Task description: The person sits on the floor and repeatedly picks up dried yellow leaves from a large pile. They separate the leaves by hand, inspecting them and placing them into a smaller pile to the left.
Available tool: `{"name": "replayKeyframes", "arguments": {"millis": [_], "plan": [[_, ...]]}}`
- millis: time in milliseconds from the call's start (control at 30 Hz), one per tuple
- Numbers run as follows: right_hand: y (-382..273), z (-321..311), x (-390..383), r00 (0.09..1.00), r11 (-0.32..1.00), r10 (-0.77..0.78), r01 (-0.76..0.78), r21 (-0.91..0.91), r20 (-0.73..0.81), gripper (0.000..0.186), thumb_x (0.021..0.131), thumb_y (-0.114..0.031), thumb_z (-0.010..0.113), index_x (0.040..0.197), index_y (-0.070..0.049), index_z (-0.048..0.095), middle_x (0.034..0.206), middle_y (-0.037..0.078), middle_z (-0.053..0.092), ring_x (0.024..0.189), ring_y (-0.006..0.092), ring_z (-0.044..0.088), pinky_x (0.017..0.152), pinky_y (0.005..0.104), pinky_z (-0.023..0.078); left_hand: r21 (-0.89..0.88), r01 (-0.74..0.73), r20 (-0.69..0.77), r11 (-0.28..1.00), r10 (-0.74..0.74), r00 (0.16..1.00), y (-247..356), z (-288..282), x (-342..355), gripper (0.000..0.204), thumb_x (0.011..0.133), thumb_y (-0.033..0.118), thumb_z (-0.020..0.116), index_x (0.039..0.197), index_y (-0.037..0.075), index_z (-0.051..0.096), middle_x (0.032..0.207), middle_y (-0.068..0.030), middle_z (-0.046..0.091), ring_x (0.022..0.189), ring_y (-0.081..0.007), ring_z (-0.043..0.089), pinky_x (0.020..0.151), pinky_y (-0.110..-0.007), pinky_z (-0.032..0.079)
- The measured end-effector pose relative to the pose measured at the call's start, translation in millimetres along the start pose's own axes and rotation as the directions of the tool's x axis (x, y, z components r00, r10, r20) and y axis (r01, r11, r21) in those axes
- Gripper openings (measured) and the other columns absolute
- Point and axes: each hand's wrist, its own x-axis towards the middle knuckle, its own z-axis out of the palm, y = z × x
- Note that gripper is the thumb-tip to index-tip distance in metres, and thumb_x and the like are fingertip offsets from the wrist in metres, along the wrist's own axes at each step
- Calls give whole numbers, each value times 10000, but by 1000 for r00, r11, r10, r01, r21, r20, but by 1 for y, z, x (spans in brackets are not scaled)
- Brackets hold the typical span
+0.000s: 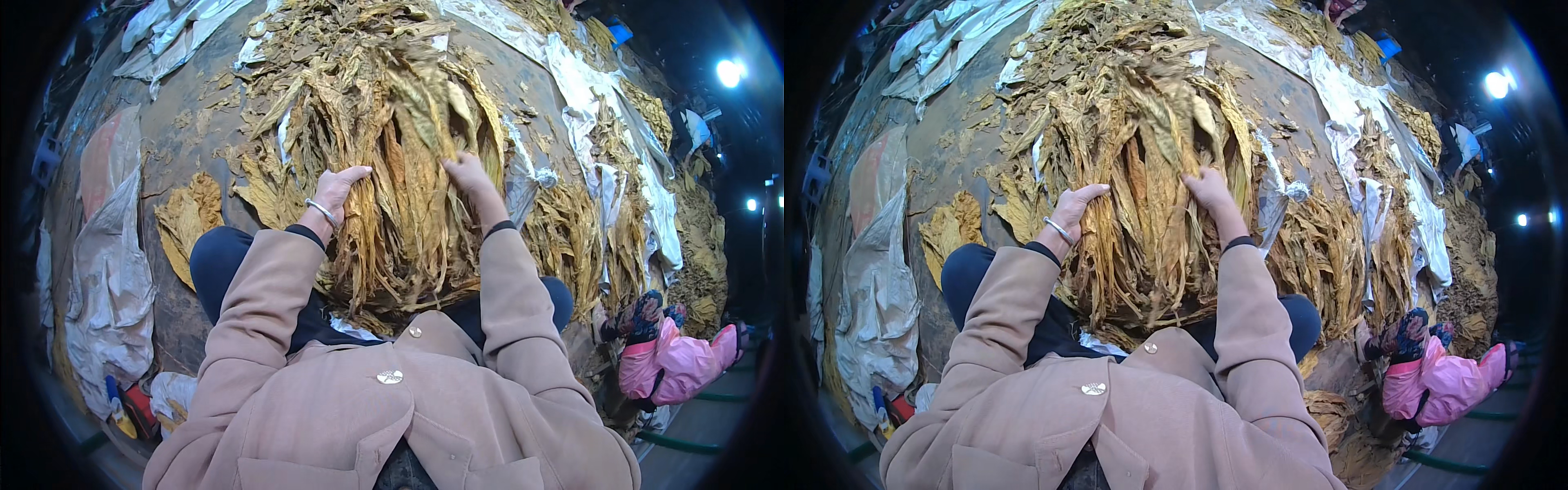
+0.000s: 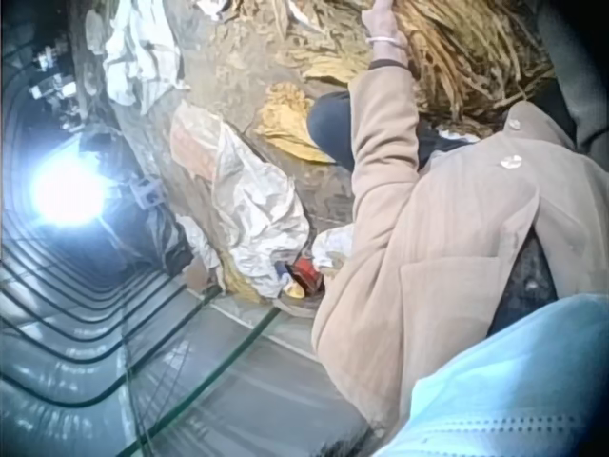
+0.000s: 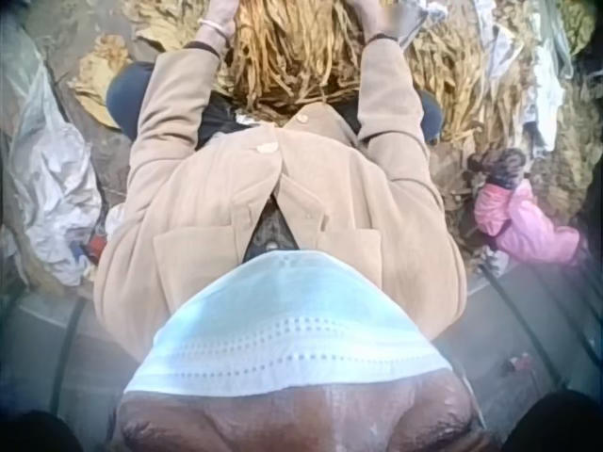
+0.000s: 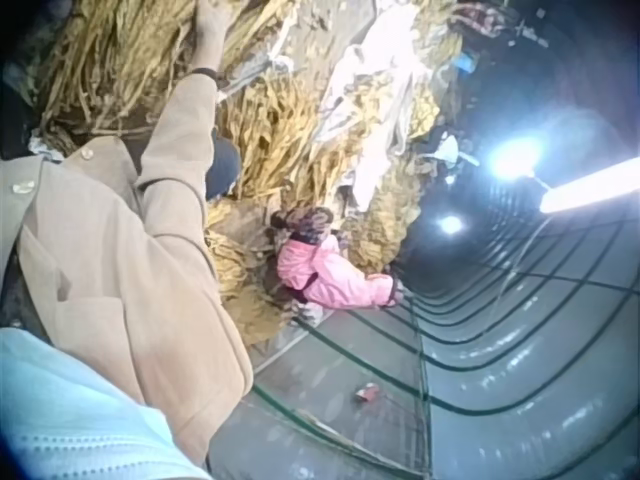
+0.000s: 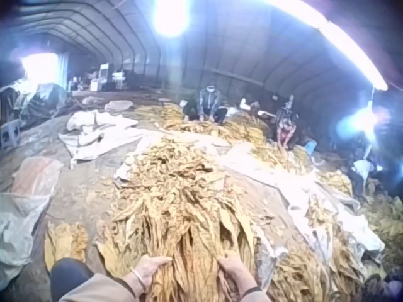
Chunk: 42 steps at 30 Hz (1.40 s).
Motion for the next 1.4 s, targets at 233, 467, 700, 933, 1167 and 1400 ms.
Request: {"name": "replayKeyframes", "arguments": {"millis": [233,467,700,933,1167,1400], "plan": [[-17,12,-32,825,980,-155,196,19,-543,463,787,-378,676,1013,9,563,984,185,575,949,318,559,834,387,440,50,-23,-46,998,26,999,-6,-10,11,224,730,98,715,905,-20,640,853,-89,655,701,-179,645,635,-316,553],[-24,25,-53,804,912,-383,252,-323,-455,242,815,-236,605,909,-24,538,887,180,567,863,353,547,749,437,451,19,-44,-10,999,44,999,-15,-14,21,199,752,105,703,905,-7,642,837,-89,657,691,-191,651,632,-334,562],[-91,47,-108,908,868,-331,400,295,-258,139,868,-118,531,955,-9,529,789,110,571,616,190,544,558,326,470,-113,66,100,991,-54,994,3,0,-3,178,811,126,656,939,3,641,862,-99,674,723,-197,665,665,-333,567],[-91,93,-107,812,839,-539,497,-222,-223,302,864,-162,551,1104,13,500,860,205,535,738,371,584,623,436,484,-378,131,260,916,-31,965,15,13,-21,405,862,361,623,1110,42,595,1045,-93,646,961,-198,619,887,-354,483],[-88,75,-103,873,879,-462,474,47,-154,327,848,-275,620,1002,8,566,887,160,569,782,288,565,707,377,457,-56,-37,112,998,44,993,4,3,-8,230,788,191,718,939,40,634,874,-51,659,750,-165,646,694,-291,542],[-9,50,-72,938,926,-136,5,-378,-320,371,807,-296,653,1003,-11,518,960,167,523,933,293,517,759,416,437,6,-7,57,1000,7,998,-6,-9,11,486,707,236,793,1071,-20,597,1057,-100,608,989,-185,556,887,-324,428]]}}
